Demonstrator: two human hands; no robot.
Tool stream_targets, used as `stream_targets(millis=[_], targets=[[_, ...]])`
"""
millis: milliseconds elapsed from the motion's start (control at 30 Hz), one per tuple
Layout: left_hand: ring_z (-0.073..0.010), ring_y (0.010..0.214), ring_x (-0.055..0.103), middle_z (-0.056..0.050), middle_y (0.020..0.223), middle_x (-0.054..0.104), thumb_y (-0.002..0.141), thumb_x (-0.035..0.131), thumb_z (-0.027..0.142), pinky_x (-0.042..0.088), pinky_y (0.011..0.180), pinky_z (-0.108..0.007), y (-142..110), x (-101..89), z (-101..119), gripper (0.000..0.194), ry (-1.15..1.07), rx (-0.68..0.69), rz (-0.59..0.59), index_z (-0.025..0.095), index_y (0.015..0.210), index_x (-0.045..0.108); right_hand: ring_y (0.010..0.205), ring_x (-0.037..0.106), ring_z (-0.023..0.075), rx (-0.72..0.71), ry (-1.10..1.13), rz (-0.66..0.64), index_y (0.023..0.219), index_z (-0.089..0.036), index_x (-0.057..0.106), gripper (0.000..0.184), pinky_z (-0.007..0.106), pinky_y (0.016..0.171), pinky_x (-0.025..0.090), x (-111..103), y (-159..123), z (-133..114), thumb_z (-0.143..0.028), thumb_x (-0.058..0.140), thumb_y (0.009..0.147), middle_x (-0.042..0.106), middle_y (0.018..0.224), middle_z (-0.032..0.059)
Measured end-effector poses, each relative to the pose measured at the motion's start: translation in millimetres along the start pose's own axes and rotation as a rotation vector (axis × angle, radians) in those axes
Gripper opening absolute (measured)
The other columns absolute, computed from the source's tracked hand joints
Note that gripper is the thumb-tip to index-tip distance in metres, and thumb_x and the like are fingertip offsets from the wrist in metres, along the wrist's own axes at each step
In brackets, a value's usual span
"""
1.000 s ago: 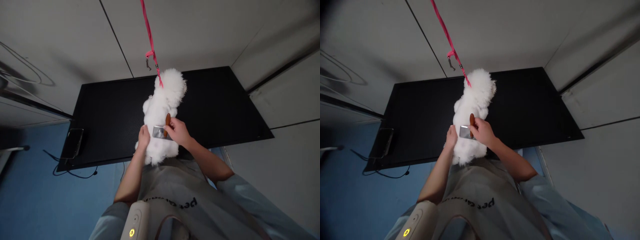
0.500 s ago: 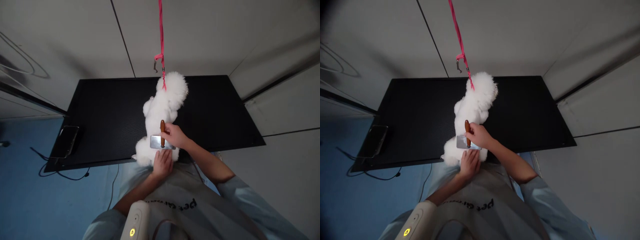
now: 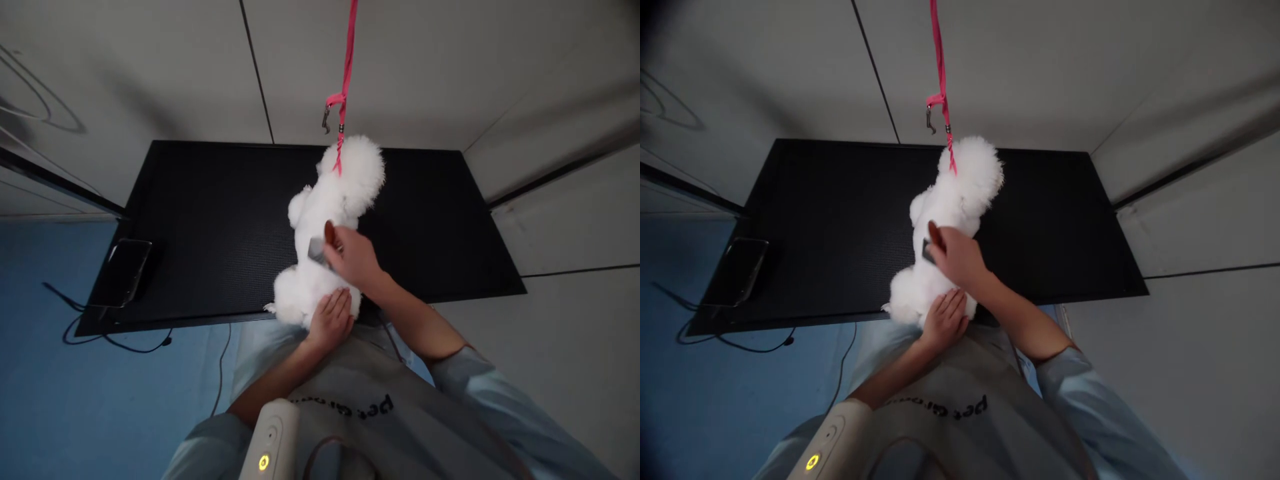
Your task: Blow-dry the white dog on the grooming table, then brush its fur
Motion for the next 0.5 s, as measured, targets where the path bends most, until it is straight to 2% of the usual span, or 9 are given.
stream_targets(millis=[67,100,133,200,267,300,400,433,500], targets=[[-0.0283,0.097,0.072,-0.016,0.099,0.077,0.093,0.048,0.025,0.053,0.089,-0.044,0,2.1,0,0.033,-0.008,0.006,-0.040,0.016,0.111,0.075,0.062,0.052,0.0153,-0.044,0.025,-0.199,0.074,-0.022,0.052,0.017,0.027,0.060,0.033,14,-3,-2,-0.028,0.064,0.084,0.059,0.067,-0.0008],[-0.0281,0.095,0.072,-0.015,0.096,0.077,0.094,0.048,0.025,0.053,0.088,-0.044,0,1.8,0,0.033,-0.010,0.010,-0.046,0.016,0.110,0.075,0.061,0.050,0.0147,-0.037,0.022,-0.257,0.073,-0.022,0.050,0.019,0.027,0.060,0.032,17,-4,-1,-0.027,0.065,0.083,0.058,0.065,-0.0015],[-0.0284,0.100,0.072,-0.016,0.101,0.077,0.094,0.048,0.025,0.053,0.091,-0.044,0,0.4,0,0.034,-0.014,0.013,-0.039,0.015,0.114,0.073,0.060,0.050,0.0146,-0.009,0.007,-0.250,0.072,-0.022,0.050,0.019,0.027,0.059,0.032,17,-3,1,-0.026,0.065,0.083,0.057,0.065,-0.0015],[-0.0299,0.118,0.065,-0.018,0.122,0.071,0.093,0.050,0.025,0.050,0.099,-0.046,2,-5.0,0,0.039,-0.040,0.026,0.007,0.013,0.125,0.068,0.064,0.052,0.0160,0.070,-0.035,-0.060,0.076,-0.021,0.051,0.015,0.028,0.061,0.032,4,1,8,-0.026,0.061,0.086,0.059,0.070,0.0006],[-0.0300,0.127,0.060,-0.017,0.131,0.067,0.092,0.051,0.023,0.048,0.104,-0.047,3,-10.7,0,0.039,-0.104,0.050,0.048,0.013,0.127,0.066,0.070,0.054,0.0177,0.080,-0.050,0.100,0.080,-0.021,0.052,0.012,0.028,0.063,0.034,-9,1,10,-0.028,0.060,0.088,0.061,0.075,0.0028],[-0.0286,0.124,0.062,-0.016,0.128,0.069,0.093,0.050,0.022,0.050,0.103,-0.046,4,-13.1,1,0.037,-0.152,0.082,0.059,0.015,0.124,0.068,0.071,0.055,0.0178,0.049,-0.035,0.083,0.081,-0.022,0.052,0.012,0.028,0.063,0.034,-9,0,10,-0.028,0.060,0.087,0.061,0.076,0.0027],[-0.0224,0.105,0.071,-0.011,0.112,0.076,0.094,0.047,0.021,0.055,0.096,-0.041,-2,-18.9,3,0.031,-0.308,0.246,0.053,0.020,0.114,0.071,0.065,0.054,0.0156,-0.028,0.064,-0.192,0.076,-0.022,0.051,0.016,0.027,0.061,0.034,5,0,12,-0.027,0.065,0.083,0.060,0.070,-0.0003],[-0.0209,0.099,0.072,-0.009,0.107,0.077,0.094,0.047,0.021,0.056,0.094,-0.040,-7,-20.9,3,0.030,-0.354,0.298,0.049,0.021,0.111,0.071,0.064,0.054,0.0152,-0.004,0.087,-0.208,0.075,-0.022,0.051,0.016,0.027,0.061,0.035,5,2,17,-0.026,0.065,0.082,0.060,0.068,-0.0009],[-0.0207,0.094,0.073,-0.008,0.103,0.077,0.095,0.046,0.022,0.057,0.094,-0.041,-17,-24.6,-3,0.029,-0.432,0.328,0.048,0.024,0.110,0.070,0.067,0.056,0.0159,0.102,0.090,-0.027,0.077,-0.021,0.052,0.014,0.027,0.063,0.037,-8,10,31,-0.027,0.063,0.083,0.061,0.072,0.0002]])
Point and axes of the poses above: each hand's wrist, its own y-axis towards the middle knuckle, its own x-axis out of the palm, z = x × y, the point moved 5 cm from there along y, towards the middle knuckle
